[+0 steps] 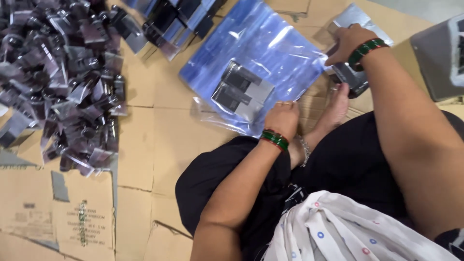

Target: The person sits on the floor and places several small rectangular boxes into a clear plastic bag. They arrange the boxes inside the bag and adjust the bag's opening to fit the items.

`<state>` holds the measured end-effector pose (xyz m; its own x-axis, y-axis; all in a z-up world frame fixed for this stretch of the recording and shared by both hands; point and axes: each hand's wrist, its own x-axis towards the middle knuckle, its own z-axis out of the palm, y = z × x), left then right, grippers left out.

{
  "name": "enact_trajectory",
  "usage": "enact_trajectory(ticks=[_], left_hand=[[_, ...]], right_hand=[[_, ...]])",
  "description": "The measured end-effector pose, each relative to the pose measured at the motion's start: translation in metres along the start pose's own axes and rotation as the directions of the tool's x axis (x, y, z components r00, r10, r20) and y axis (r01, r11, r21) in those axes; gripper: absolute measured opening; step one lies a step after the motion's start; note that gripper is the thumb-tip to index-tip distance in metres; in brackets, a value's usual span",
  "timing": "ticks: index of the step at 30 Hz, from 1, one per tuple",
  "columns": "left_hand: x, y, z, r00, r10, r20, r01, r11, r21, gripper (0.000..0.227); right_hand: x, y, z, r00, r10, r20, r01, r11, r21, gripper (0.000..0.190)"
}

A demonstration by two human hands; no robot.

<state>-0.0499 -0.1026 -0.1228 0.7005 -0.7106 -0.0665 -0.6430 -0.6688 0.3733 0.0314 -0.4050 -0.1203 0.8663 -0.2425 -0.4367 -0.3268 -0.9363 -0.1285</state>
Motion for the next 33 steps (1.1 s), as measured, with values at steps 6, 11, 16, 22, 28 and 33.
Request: enact_trajectory(ticks=[6,11,16,22,28,33], left_hand=[[-0.004,0.0,-0.026,0.983,-0.023,-0.185,-0.001,0.992,-0.128,0.031],[-0.003,0.003,-0.032,0.99,-0.084,-0.117,0.067,0.987,-0.145,0.035],[-0.003,0.002,-0.033,0.991,-0.074,-0.114,0.058,0.989,-0.136,0.043],[0.002,0.002,-0.027,0.995,-0.103,-0.007,0.101,0.985,-0.14,0.047],[0.001,0.003,-0.032,0.991,-0.127,0.041,0.131,0.983,-0.128,0.047],[0.003,0.001,-0.031,0.991,-0.114,0.066,0.125,0.975,-0.186,0.046]], right_hand=[[-0.006,-0.009,-0.008,1.0,0.026,0.013,-0.026,1.0,0.017,0.089],[-0.001,-0.006,-0.005,1.0,0.002,0.023,-0.004,0.997,0.078,0.087],[0.016,0.014,0.009,0.976,-0.148,0.158,0.099,0.954,0.284,0.079],[0.052,0.051,0.044,0.95,-0.251,0.187,0.205,0.95,0.234,0.055],[0.072,0.059,0.062,0.976,-0.196,0.098,0.189,0.979,0.077,0.044],[0.046,0.047,0.034,0.987,-0.1,0.126,0.084,0.988,0.129,0.055]])
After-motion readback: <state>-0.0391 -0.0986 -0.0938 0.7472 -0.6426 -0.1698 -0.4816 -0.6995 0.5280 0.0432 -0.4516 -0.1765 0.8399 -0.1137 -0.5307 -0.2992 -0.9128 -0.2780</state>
